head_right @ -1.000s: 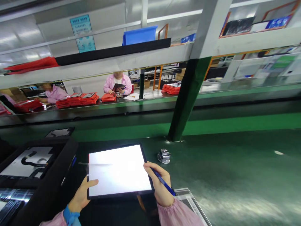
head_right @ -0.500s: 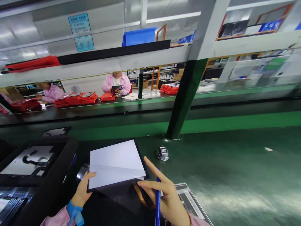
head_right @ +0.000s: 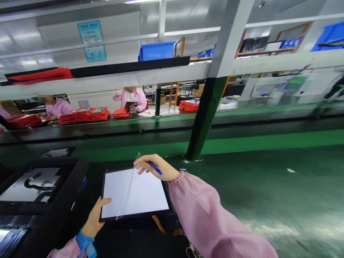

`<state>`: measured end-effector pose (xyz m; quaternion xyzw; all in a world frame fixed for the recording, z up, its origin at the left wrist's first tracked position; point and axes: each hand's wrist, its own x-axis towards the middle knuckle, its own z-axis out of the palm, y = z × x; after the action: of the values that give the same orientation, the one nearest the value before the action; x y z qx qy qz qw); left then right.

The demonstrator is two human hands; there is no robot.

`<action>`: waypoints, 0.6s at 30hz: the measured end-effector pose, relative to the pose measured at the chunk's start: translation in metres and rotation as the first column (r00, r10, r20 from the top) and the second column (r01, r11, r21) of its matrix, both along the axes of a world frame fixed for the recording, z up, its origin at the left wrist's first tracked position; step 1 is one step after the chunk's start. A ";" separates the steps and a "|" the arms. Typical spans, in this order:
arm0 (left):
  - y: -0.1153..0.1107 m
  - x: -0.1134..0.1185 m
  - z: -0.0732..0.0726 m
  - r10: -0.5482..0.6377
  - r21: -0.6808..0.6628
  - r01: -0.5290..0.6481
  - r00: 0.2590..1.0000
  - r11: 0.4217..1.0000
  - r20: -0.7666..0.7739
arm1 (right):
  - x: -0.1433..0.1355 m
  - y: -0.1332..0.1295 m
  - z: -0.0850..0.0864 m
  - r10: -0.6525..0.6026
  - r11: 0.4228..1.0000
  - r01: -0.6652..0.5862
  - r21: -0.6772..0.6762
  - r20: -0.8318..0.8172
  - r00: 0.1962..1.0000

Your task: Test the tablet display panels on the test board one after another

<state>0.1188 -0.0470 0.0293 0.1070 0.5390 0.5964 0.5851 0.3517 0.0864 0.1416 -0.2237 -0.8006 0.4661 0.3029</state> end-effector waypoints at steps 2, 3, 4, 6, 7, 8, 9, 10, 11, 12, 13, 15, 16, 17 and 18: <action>0.001 0.000 0.000 0.011 -0.007 -0.011 1.000 1.000 -0.021 | 0.005 0.000 -0.004 0.002 1.000 -0.003 0.025 0.025 1.000; 0.001 0.000 0.001 0.016 -0.010 -0.016 0.999 1.000 -0.029 | 0.008 -0.001 -0.007 -0.011 0.999 0.009 0.043 0.032 0.999; 0.001 0.000 0.001 0.019 -0.012 -0.019 0.999 1.000 -0.035 | 0.012 -0.003 -0.010 -0.032 0.998 0.029 0.064 0.038 0.999; 0.001 0.000 0.001 0.025 -0.011 -0.026 0.999 1.000 -0.038 | 0.018 -0.006 -0.018 -0.105 0.988 0.100 0.114 0.040 0.994; 0.001 -0.001 0.001 0.029 -0.011 -0.029 0.999 1.000 -0.040 | 0.021 -0.008 -0.022 -0.169 0.976 0.162 0.145 0.037 0.985; 0.001 -0.001 0.001 0.031 -0.012 -0.032 0.999 0.999 -0.042 | 0.023 -0.009 -0.028 -0.248 0.955 0.239 0.174 0.030 0.968; 0.001 -0.002 0.000 0.033 -0.013 -0.034 0.998 0.999 -0.044 | 0.025 -0.010 -0.034 -0.333 0.927 0.323 0.189 0.020 0.943; 0.001 -0.002 0.000 0.034 -0.016 -0.034 0.998 0.999 -0.045 | 0.027 -0.011 -0.041 -0.413 0.897 0.405 0.175 0.011 0.911; 0.000 -0.003 -0.001 0.032 -0.019 -0.033 0.998 0.999 -0.045 | 0.028 -0.012 -0.048 -0.477 0.871 0.472 0.137 0.005 0.879; 0.000 -0.004 -0.001 0.031 -0.020 -0.032 0.999 0.999 -0.044 | 0.029 -0.013 -0.055 -0.517 0.853 0.515 0.081 0.005 0.856; 0.000 -0.004 -0.001 0.029 -0.020 -0.030 0.999 0.999 -0.040 | 0.029 -0.014 -0.062 -0.533 0.846 0.533 0.019 0.006 0.846; 0.001 -0.004 0.001 0.027 -0.013 -0.027 1.000 1.000 -0.011 | 0.030 -0.017 -0.074 -0.534 0.844 0.533 -0.067 0.004 0.846; 0.001 -0.004 0.002 0.019 -0.002 -0.019 0.999 1.000 0.027 | 0.030 -0.018 -0.079 -0.527 0.847 0.525 -0.083 0.001 0.850; 0.001 -0.004 0.004 0.004 0.017 -0.006 0.997 1.000 0.079 | 0.030 -0.020 -0.084 -0.522 0.850 0.520 -0.088 -0.001 0.853; 0.002 -0.003 0.006 -0.022 0.043 0.016 0.989 0.999 0.145 | 0.030 -0.021 -0.089 -0.523 0.849 0.520 -0.099 -0.006 0.852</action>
<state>0.1154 -0.0454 0.0350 0.0804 0.4812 0.6083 0.6261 0.3821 0.0657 0.0529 -0.4386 -0.6821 0.4071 0.4204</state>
